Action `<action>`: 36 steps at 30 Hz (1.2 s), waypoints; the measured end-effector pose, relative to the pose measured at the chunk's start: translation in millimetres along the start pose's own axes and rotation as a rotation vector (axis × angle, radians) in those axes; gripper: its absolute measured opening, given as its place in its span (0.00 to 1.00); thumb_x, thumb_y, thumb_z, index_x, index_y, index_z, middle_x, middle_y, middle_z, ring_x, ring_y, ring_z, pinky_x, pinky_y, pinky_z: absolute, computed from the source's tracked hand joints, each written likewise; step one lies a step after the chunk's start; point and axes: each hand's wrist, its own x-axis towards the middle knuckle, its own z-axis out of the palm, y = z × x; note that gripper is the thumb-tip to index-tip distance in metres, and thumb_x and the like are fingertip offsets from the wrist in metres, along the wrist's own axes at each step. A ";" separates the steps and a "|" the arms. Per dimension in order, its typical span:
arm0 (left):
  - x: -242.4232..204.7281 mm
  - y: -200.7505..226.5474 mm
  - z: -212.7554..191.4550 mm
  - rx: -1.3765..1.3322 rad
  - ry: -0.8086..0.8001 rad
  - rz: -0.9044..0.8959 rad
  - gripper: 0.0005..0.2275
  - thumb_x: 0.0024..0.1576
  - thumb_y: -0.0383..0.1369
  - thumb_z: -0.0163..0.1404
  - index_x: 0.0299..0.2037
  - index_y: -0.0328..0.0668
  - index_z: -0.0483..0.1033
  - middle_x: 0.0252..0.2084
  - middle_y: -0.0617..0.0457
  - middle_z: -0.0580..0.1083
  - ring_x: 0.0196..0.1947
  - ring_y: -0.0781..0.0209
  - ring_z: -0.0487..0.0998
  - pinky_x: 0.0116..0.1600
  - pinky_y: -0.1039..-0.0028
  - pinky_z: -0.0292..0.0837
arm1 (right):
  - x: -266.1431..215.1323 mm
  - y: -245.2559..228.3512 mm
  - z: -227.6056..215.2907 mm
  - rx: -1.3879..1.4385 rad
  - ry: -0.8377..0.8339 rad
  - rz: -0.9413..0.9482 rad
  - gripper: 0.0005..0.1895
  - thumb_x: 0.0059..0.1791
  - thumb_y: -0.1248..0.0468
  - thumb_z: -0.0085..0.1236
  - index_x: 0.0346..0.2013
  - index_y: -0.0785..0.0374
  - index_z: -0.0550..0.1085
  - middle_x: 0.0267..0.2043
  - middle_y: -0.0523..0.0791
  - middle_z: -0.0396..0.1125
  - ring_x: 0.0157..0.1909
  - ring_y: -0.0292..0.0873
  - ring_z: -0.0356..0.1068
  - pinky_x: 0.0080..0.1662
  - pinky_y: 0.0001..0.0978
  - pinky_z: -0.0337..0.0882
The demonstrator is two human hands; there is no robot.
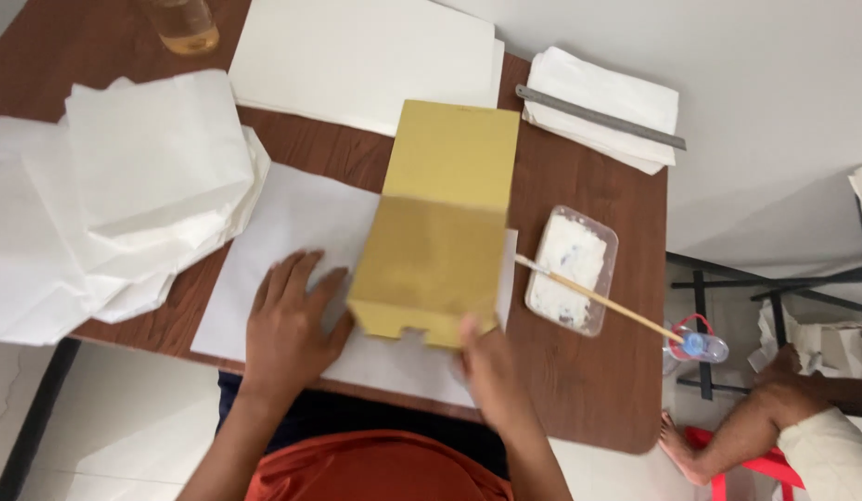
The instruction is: Applying adhesive to paper bag components using a brush and folding them to complete the assembly.
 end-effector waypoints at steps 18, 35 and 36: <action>6.3 -9.7 -15.2 -0.023 -0.110 -0.008 0.12 0.61 0.34 0.53 0.51 0.38 0.80 0.59 0.45 0.75 0.59 0.48 0.76 0.58 0.58 0.74 | -4.4 -8.8 16.7 -0.969 0.087 -0.417 0.37 0.51 0.40 0.51 0.72 0.47 0.60 0.80 0.48 0.42 0.79 0.56 0.41 0.68 0.58 0.49; 12.4 -13.6 -6.7 -0.002 -0.250 -0.038 0.16 0.64 0.42 0.46 0.60 0.52 0.75 0.67 0.49 0.69 0.64 0.50 0.71 0.62 0.59 0.70 | -3.5 8.0 2.6 -0.849 0.122 -0.655 0.28 0.50 0.55 0.61 0.66 0.47 0.70 0.76 0.48 0.53 0.80 0.61 0.44 0.73 0.68 0.41; 14.2 -13.3 -6.8 -0.007 -0.221 -0.029 0.16 0.64 0.41 0.47 0.59 0.51 0.75 0.67 0.48 0.70 0.64 0.50 0.72 0.61 0.59 0.71 | -2.4 7.5 1.8 -0.864 0.123 -0.675 0.28 0.49 0.55 0.62 0.65 0.47 0.70 0.74 0.48 0.55 0.79 0.61 0.46 0.73 0.68 0.42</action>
